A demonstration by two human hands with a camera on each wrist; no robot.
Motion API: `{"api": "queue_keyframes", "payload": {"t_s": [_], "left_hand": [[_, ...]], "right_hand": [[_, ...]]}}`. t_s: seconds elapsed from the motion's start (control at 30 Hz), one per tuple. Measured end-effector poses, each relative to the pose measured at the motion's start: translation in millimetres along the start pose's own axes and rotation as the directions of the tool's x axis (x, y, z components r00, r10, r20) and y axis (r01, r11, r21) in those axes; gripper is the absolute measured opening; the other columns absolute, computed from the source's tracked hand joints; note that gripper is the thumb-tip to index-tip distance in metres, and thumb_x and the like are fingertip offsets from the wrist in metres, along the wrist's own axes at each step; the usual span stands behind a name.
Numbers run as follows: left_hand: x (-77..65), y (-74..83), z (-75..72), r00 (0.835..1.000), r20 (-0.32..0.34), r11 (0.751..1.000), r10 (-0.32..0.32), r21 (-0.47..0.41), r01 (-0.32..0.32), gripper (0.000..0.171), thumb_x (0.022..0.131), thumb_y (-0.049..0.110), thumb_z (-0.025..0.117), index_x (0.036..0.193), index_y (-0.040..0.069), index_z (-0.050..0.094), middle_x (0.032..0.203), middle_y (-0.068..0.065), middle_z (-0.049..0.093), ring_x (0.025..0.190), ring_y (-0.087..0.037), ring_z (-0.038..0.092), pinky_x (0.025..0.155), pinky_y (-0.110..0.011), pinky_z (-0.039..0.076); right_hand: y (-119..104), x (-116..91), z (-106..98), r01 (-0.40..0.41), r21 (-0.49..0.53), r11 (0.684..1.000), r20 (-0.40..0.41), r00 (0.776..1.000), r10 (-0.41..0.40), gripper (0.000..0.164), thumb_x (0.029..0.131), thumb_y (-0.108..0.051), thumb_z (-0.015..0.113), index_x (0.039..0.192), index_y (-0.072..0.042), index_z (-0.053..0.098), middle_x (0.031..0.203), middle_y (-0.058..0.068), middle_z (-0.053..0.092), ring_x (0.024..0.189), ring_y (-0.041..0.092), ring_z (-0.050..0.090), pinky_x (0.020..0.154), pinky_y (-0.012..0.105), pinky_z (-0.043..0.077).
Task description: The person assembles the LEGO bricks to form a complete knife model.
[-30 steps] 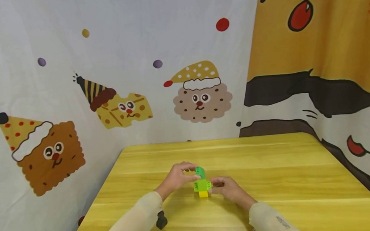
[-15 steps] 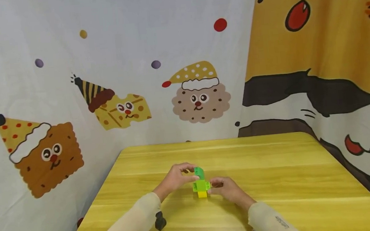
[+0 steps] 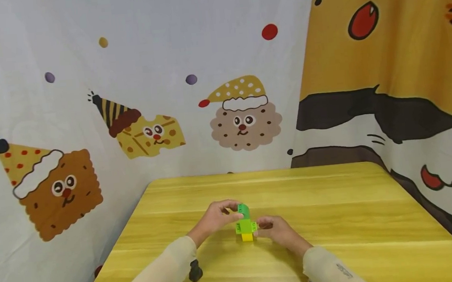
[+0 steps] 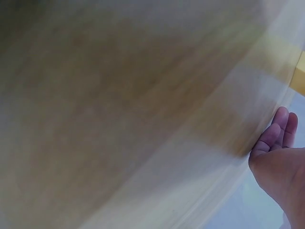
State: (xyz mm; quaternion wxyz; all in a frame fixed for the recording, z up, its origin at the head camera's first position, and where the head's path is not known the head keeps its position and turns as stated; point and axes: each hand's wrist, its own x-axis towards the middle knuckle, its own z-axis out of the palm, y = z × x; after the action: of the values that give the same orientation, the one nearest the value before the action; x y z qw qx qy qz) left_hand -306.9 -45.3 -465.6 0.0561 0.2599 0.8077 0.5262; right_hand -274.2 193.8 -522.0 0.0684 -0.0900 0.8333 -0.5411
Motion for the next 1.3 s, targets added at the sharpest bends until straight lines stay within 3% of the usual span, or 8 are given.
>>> {"api": "queue_keyframes", "payload": {"t_s": [0.4,0.57,0.97,1.3], "left_hand": [[-6.3,-1.6,1.4,1.0,-0.012,1.0,0.022,0.006,-0.022,0.036,0.09,0.038,0.074,0.124,0.026,0.068,0.105,0.011,0.067,0.102,-0.017,0.06,0.087,-0.035,0.047],[-9.6,-6.0,1.2,0.999,-0.028,0.999,0.034,0.002,-0.034,0.045,0.091,0.037,0.074,0.131,0.019,0.065,0.11,0.01,0.067,0.107,-0.022,0.06,0.09,-0.036,0.046],[-12.5,-5.1,0.7,0.997,-0.057,0.995,0.05,-0.079,-0.054,0.039,0.093,0.029,0.072,0.13,0.017,0.066,0.118,0.008,0.068,0.114,-0.027,0.061,0.094,-0.037,0.046],[-6.8,-5.4,-1.4,0.997,-0.072,0.994,0.025,-0.108,-0.032,0.034,0.094,0.029,0.071,0.127,0.02,0.068,0.113,0.007,0.069,0.106,-0.014,0.061,0.091,-0.035,0.049]], "right_hand": [[0,-2,2,0.024,0.017,1.0,0.0,1.0,-0.024,0.047,0.086,-0.024,0.08,0.123,0.001,0.065,0.112,0.009,0.066,0.103,0.025,0.061,0.088,0.043,0.052],[0,-2,4,0.005,0.008,1.0,-0.012,1.0,-0.005,0.046,0.086,-0.023,0.079,0.124,0.0,0.065,0.112,0.008,0.066,0.103,0.024,0.061,0.088,0.042,0.052],[4,1,2,0.025,-0.011,1.0,0.01,1.0,-0.025,0.044,0.087,-0.028,0.078,0.122,-0.003,0.067,0.111,0.007,0.066,0.101,0.023,0.061,0.086,0.041,0.052],[2,1,2,0.029,-0.018,0.999,0.002,1.0,-0.029,0.045,0.089,-0.029,0.077,0.124,-0.003,0.067,0.112,0.008,0.066,0.1,0.024,0.061,0.082,0.038,0.053]]}}
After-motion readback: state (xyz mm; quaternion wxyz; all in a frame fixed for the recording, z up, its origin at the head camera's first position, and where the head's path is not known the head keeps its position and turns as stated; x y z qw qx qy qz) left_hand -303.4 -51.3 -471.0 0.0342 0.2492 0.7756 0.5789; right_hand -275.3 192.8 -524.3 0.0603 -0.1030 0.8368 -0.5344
